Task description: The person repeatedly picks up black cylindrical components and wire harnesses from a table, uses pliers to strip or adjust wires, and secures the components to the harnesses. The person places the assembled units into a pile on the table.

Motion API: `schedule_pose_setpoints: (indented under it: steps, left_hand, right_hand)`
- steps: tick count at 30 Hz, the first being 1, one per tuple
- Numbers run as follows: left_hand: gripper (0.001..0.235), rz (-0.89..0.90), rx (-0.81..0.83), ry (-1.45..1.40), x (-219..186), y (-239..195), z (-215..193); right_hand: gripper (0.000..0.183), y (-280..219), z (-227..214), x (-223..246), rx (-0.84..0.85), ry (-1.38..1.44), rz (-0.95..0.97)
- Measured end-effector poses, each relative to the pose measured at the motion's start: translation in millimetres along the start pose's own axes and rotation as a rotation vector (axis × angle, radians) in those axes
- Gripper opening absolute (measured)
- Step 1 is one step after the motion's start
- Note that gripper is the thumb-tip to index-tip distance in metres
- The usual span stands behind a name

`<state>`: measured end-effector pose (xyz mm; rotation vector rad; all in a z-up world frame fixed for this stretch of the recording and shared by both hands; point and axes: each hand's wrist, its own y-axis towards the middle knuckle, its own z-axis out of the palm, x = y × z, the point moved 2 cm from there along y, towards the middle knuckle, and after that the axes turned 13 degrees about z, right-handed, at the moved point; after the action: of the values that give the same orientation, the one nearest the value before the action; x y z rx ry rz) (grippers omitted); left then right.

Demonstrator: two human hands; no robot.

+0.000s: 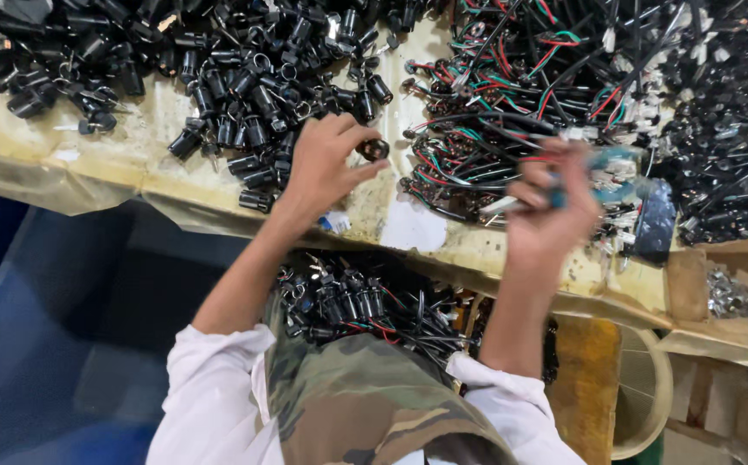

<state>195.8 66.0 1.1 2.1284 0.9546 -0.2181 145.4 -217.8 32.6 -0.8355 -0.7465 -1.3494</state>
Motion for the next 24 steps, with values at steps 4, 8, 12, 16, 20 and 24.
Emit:
schedule_pose_setpoints:
  steps: [4,8,12,16,20,24]
  left_hand:
    - [0.042,-0.103,-0.232,-0.534,-35.8,-8.9,-7.2]
    - [0.043,-0.014,-0.283,-0.599,-59.4,-34.5,-11.2]
    - [0.042,-0.171,-0.228,-0.682,-69.0,-55.1,-2.7]
    - [0.048,-0.576,-0.302,-1.435,-80.3,-65.2,19.8]
    - [0.046,-0.521,-0.184,-1.472,-92.3,-71.7,26.2]
    - [0.038,-0.437,-0.010,-1.130,-97.0,-71.0,14.1]
  right_hand:
    - [0.018,-32.5,15.0,2.3,0.424,-0.189,-0.230]
    - [0.027,-26.5,16.3,-69.4,0.219,-1.385,-0.006]
    - [0.040,-11.0,1.9,-93.6,0.072,-1.652,0.021]
    - [0.043,-5.4,-13.3,-89.1,0.026,-1.613,-0.074]
    - [0.039,-12.8,-21.2,-97.8,0.038,-1.547,-0.189]
    - [0.032,-7.9,-18.1,-47.1,0.080,-1.464,-0.242]
